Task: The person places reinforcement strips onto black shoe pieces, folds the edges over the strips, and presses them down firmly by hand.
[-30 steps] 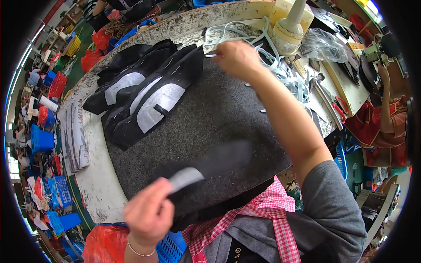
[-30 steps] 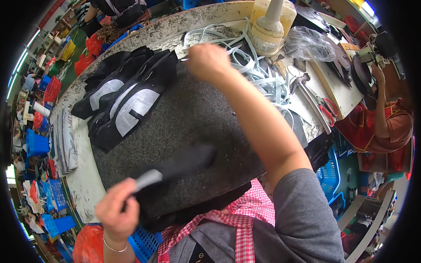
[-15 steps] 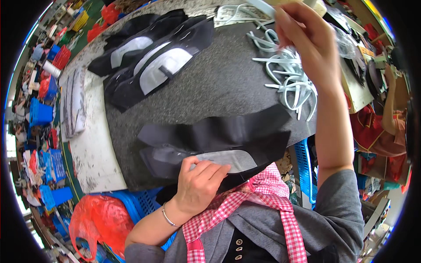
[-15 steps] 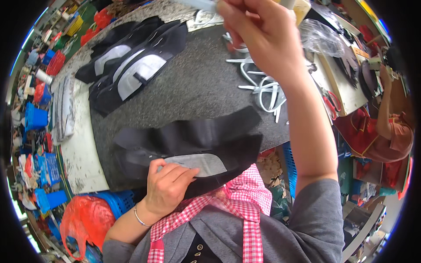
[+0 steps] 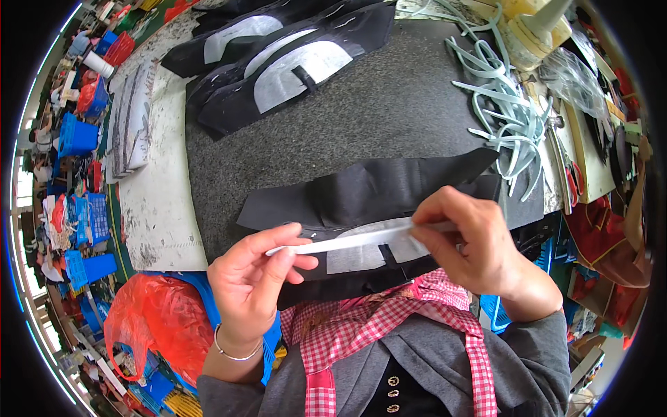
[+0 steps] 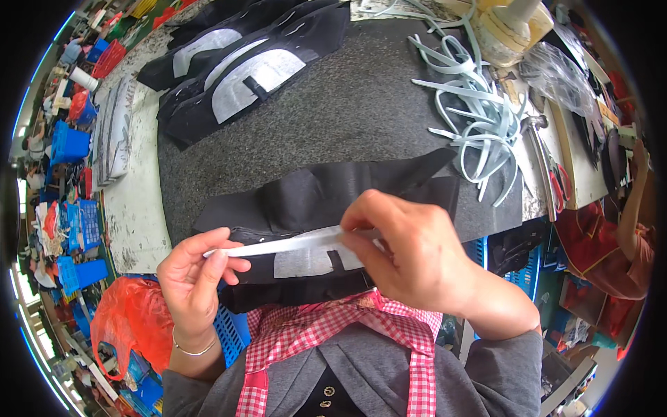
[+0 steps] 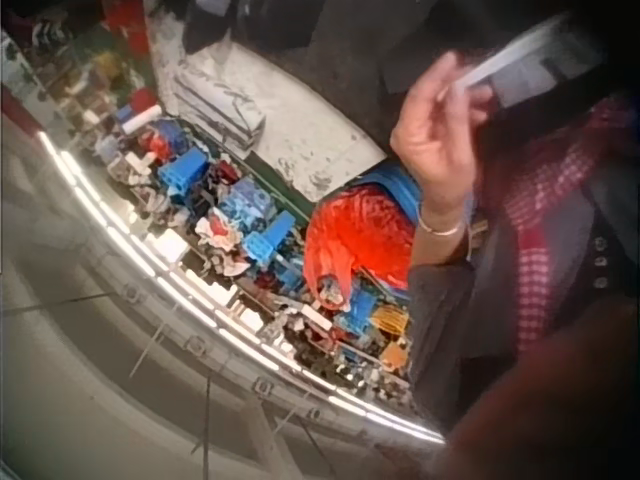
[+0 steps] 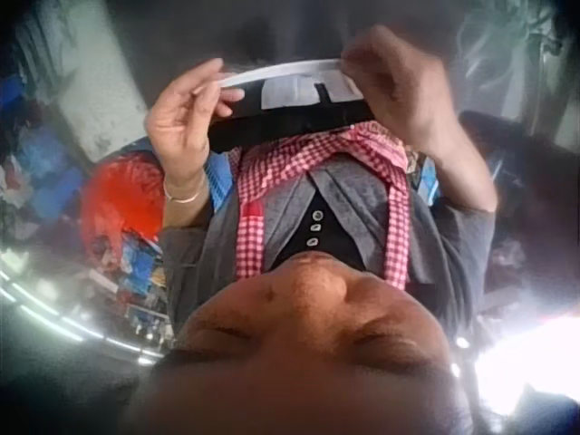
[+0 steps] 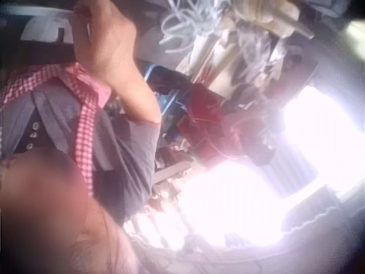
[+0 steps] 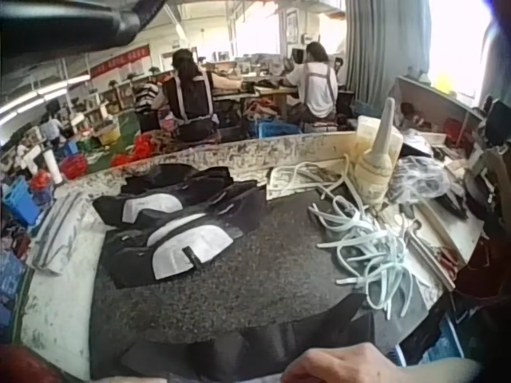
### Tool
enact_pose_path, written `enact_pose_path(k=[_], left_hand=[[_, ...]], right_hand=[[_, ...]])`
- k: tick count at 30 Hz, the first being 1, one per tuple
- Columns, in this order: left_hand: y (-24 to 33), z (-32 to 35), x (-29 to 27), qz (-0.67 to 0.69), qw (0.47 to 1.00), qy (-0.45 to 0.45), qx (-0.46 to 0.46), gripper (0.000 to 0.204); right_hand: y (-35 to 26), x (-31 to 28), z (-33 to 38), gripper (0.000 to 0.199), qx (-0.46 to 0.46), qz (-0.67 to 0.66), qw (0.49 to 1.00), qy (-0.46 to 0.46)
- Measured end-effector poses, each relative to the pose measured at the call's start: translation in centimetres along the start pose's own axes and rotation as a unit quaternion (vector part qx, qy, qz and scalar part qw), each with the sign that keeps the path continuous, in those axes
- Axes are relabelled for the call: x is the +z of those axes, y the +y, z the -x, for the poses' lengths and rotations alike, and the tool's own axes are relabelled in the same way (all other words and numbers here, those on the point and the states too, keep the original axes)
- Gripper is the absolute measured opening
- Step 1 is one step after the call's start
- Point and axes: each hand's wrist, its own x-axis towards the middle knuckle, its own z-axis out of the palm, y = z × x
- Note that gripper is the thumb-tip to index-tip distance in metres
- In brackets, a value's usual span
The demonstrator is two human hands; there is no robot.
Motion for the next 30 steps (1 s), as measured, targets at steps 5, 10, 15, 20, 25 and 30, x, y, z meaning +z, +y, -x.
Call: enact_pose_path(k=[5,10,15,20,25,30], left_hand=[[-3.1,-0.1,0.0,-0.101,0.992,0.053,-0.044,0.017],[-4.1,-1.9,-1.3,-0.152,0.987,0.051,0.032,0.007],[-3.7,-2.8,-2.2,-0.201,0.979,0.025,0.014,0.020],[-3.2,-3.1,-1.3,-0.292,0.956,0.039,0.005,0.022],[-3.6,-3.6,-1.2,-0.353,0.935,0.023,0.033,0.025],[-4.2,-4.9,-1.4,-0.445,0.877,-0.029,0.178,0.030]], right_hand=[[2.9,0.1,-1.7,0.012,-0.025,0.129,0.990,-0.042],[2.0,1.4,-0.2,0.011,-0.001,0.128,0.986,-0.106],[1.3,1.6,-0.6,0.013,-0.026,0.130,0.989,-0.062],[1.8,1.6,-1.3,0.015,-0.033,0.187,0.979,-0.074],[2.2,1.9,-1.0,0.014,-0.029,0.203,0.975,-0.088],[3.0,2.3,-1.0,0.014,-0.029,0.204,0.975,-0.083]])
